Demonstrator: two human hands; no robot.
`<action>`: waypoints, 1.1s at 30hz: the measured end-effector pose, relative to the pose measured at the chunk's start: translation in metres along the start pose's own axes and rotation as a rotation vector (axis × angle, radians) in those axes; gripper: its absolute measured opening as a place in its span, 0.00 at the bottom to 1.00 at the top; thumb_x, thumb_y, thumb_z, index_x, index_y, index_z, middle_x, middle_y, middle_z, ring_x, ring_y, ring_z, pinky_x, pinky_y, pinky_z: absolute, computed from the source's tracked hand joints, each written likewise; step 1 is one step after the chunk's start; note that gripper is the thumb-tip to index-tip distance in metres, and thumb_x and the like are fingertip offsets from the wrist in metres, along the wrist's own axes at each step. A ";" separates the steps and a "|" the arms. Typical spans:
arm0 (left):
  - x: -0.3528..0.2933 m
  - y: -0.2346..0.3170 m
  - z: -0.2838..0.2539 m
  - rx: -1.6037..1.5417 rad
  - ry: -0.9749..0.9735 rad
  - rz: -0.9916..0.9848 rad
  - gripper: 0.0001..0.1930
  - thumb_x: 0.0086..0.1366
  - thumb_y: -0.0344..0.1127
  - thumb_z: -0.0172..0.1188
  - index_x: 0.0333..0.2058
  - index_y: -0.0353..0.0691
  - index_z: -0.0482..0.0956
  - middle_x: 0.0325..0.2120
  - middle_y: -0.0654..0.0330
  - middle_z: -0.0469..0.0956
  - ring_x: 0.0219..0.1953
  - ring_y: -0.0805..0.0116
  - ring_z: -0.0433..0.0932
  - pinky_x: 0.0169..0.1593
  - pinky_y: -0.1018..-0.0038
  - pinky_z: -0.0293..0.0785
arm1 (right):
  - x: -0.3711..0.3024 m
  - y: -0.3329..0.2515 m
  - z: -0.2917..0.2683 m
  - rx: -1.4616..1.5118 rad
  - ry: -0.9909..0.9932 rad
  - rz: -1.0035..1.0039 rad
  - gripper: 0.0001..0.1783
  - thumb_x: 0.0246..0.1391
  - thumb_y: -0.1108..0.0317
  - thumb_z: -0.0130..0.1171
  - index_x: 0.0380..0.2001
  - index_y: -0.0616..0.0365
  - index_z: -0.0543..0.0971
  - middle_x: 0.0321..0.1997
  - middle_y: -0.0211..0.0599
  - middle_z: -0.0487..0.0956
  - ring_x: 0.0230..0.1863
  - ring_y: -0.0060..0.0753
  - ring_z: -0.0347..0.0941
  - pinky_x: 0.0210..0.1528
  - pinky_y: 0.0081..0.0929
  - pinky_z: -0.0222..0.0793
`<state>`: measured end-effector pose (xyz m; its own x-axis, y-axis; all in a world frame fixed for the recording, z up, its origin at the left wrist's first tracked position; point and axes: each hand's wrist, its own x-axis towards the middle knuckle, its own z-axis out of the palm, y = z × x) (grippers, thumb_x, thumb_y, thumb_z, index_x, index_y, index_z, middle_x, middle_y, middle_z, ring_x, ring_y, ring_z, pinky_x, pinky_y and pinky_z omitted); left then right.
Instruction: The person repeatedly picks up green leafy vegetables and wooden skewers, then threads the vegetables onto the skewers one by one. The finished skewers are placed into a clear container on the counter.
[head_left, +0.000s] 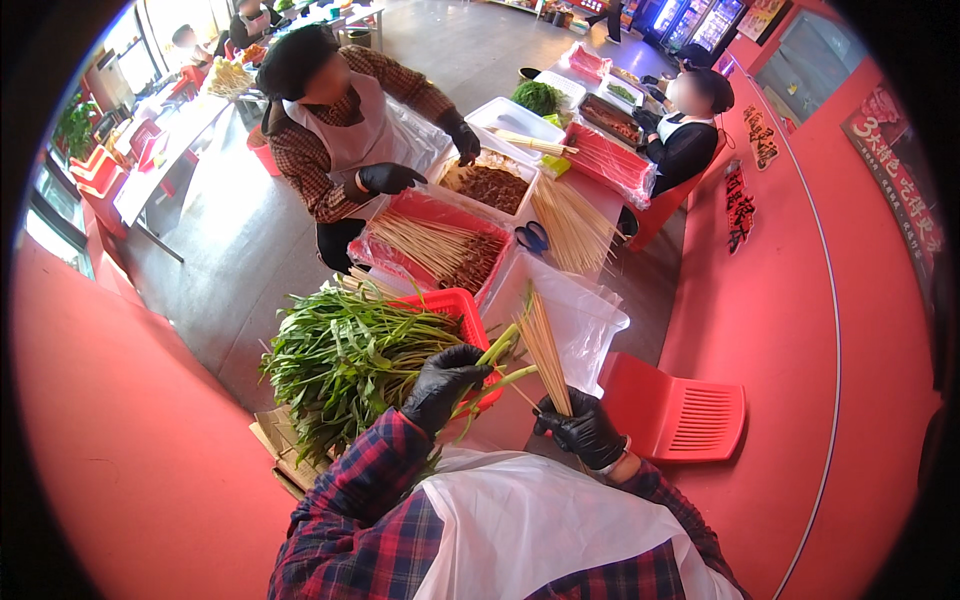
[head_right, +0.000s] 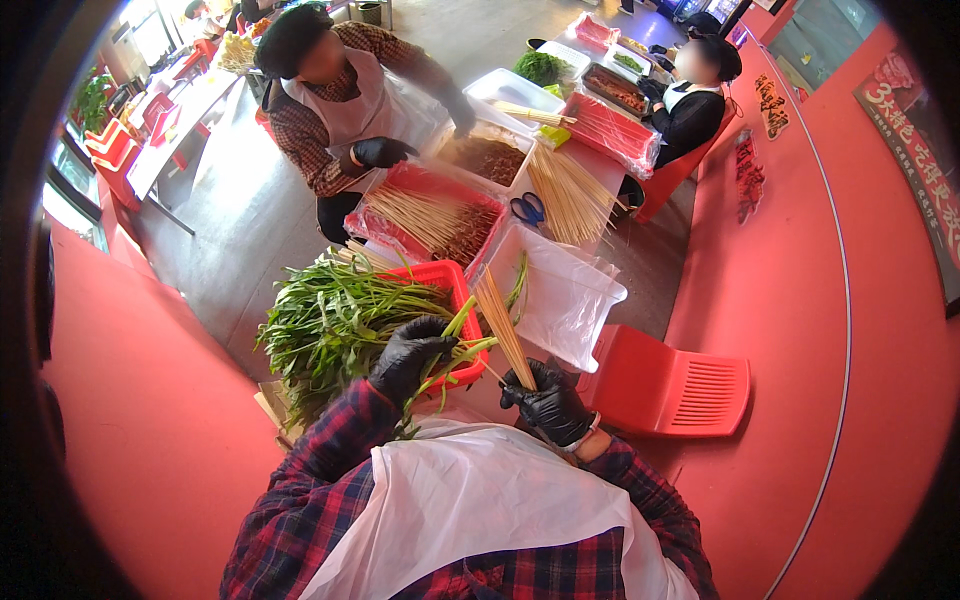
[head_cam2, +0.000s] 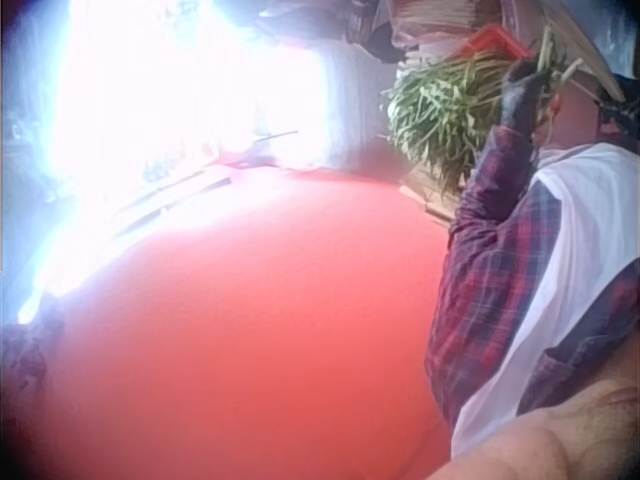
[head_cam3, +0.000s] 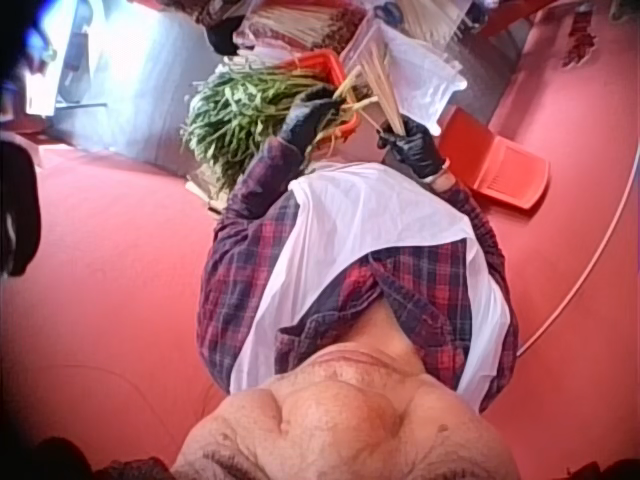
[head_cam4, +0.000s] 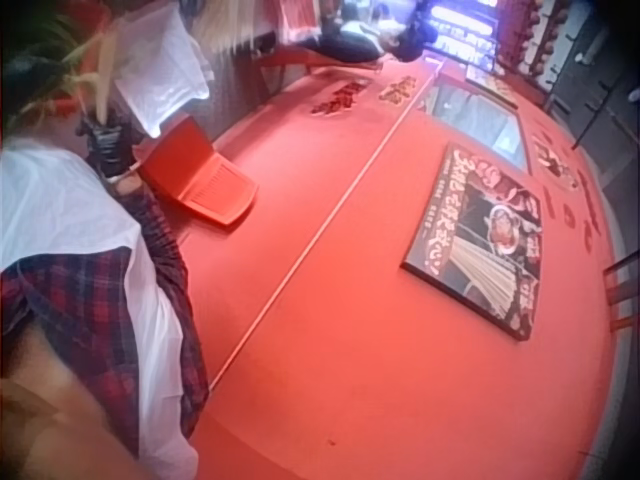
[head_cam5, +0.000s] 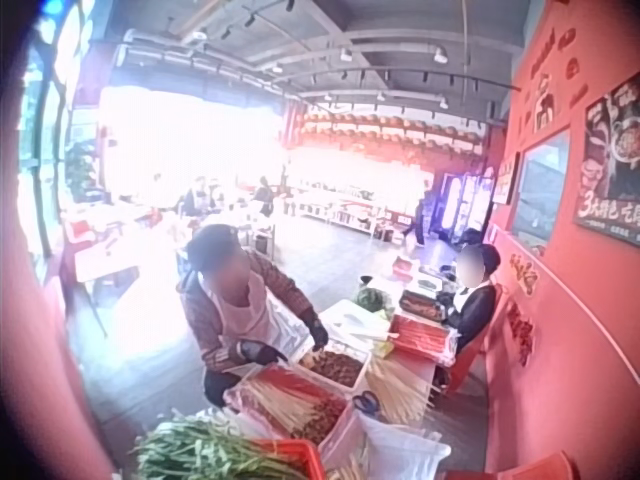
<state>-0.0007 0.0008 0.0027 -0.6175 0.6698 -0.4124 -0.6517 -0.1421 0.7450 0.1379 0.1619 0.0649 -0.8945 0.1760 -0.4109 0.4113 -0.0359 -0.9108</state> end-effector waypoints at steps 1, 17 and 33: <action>0.000 -0.001 0.001 -0.002 0.009 0.020 0.08 0.50 0.24 0.55 0.31 0.35 0.73 0.25 0.61 0.74 0.27 0.72 0.74 0.34 0.78 0.71 | 0.000 0.000 0.000 -0.010 0.004 0.010 0.00 0.48 0.74 0.51 0.26 0.58 0.72 0.19 0.26 0.72 0.18 0.14 0.63 0.20 0.13 0.58; -0.001 -0.011 0.000 -0.093 -0.022 0.002 0.08 0.55 0.29 0.53 0.34 0.33 0.74 0.28 0.59 0.75 0.29 0.72 0.74 0.36 0.78 0.71 | 0.000 -0.001 0.001 0.057 -0.009 -0.019 0.01 0.48 0.74 0.52 0.26 0.59 0.72 0.21 0.28 0.72 0.22 0.16 0.66 0.22 0.14 0.60; -0.003 -0.014 0.004 0.004 -0.024 0.120 0.07 0.56 0.28 0.53 0.33 0.35 0.75 0.26 0.63 0.75 0.29 0.76 0.73 0.34 0.81 0.69 | -0.001 -0.002 -0.001 0.024 -0.001 -0.007 0.02 0.48 0.74 0.52 0.26 0.60 0.72 0.20 0.28 0.72 0.21 0.15 0.65 0.20 0.14 0.59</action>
<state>0.0122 0.0033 -0.0042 -0.6802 0.6655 -0.3073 -0.5718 -0.2194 0.7905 0.1386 0.1631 0.0675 -0.8975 0.1754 -0.4047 0.4009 -0.0581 -0.9143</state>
